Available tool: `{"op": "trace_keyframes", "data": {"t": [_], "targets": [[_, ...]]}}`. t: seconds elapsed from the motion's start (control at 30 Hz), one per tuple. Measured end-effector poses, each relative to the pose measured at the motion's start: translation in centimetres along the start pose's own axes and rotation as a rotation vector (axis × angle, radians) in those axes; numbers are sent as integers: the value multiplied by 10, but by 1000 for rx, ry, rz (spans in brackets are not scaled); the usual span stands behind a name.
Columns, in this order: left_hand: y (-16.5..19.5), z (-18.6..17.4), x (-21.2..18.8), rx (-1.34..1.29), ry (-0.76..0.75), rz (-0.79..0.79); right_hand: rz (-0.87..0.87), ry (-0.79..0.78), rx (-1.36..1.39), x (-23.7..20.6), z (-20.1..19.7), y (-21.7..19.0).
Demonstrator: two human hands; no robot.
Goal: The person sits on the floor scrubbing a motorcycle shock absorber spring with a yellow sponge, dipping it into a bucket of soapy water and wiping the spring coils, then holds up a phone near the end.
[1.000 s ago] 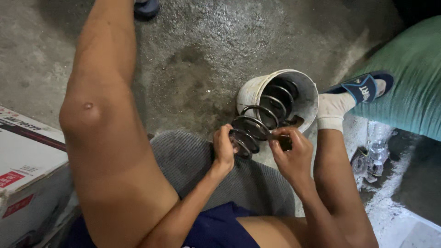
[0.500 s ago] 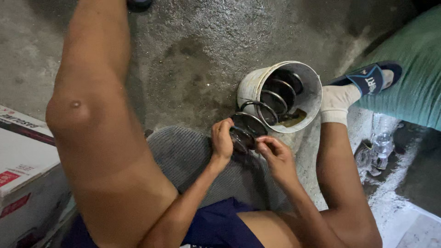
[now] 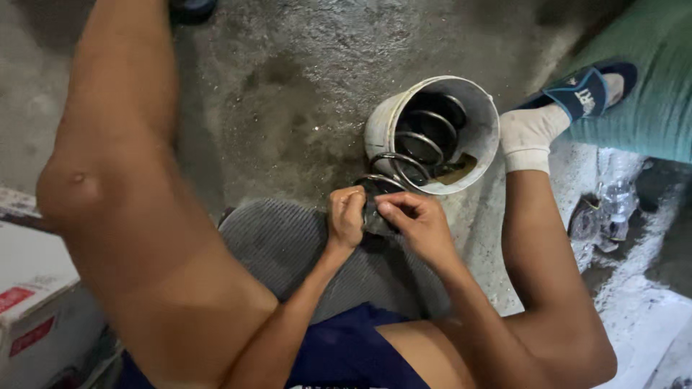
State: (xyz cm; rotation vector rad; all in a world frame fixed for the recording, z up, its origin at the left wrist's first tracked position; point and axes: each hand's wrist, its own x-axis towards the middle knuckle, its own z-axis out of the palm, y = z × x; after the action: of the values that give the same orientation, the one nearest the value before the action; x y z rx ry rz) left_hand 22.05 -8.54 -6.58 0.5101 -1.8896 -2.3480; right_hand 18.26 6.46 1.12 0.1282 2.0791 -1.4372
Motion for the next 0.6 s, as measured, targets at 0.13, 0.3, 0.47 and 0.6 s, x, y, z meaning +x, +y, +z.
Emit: {"op": "trace_keyframes", "data": {"t": [0.13, 0.3, 0.47, 0.6], "targets": [[-12, 0, 0, -49, 6, -51, -48, 149, -27, -20, -33, -1], [-17, 0, 0, -64, -2, -12, 1, 25, 707, -26, -55, -25], [-18, 0, 0, -125, 3, -70, 34, -410, 1013, -27, -49, -45], [-18, 1, -1, -150, 5, -76, 122, -147, 512, -25, -46, -37]]}}
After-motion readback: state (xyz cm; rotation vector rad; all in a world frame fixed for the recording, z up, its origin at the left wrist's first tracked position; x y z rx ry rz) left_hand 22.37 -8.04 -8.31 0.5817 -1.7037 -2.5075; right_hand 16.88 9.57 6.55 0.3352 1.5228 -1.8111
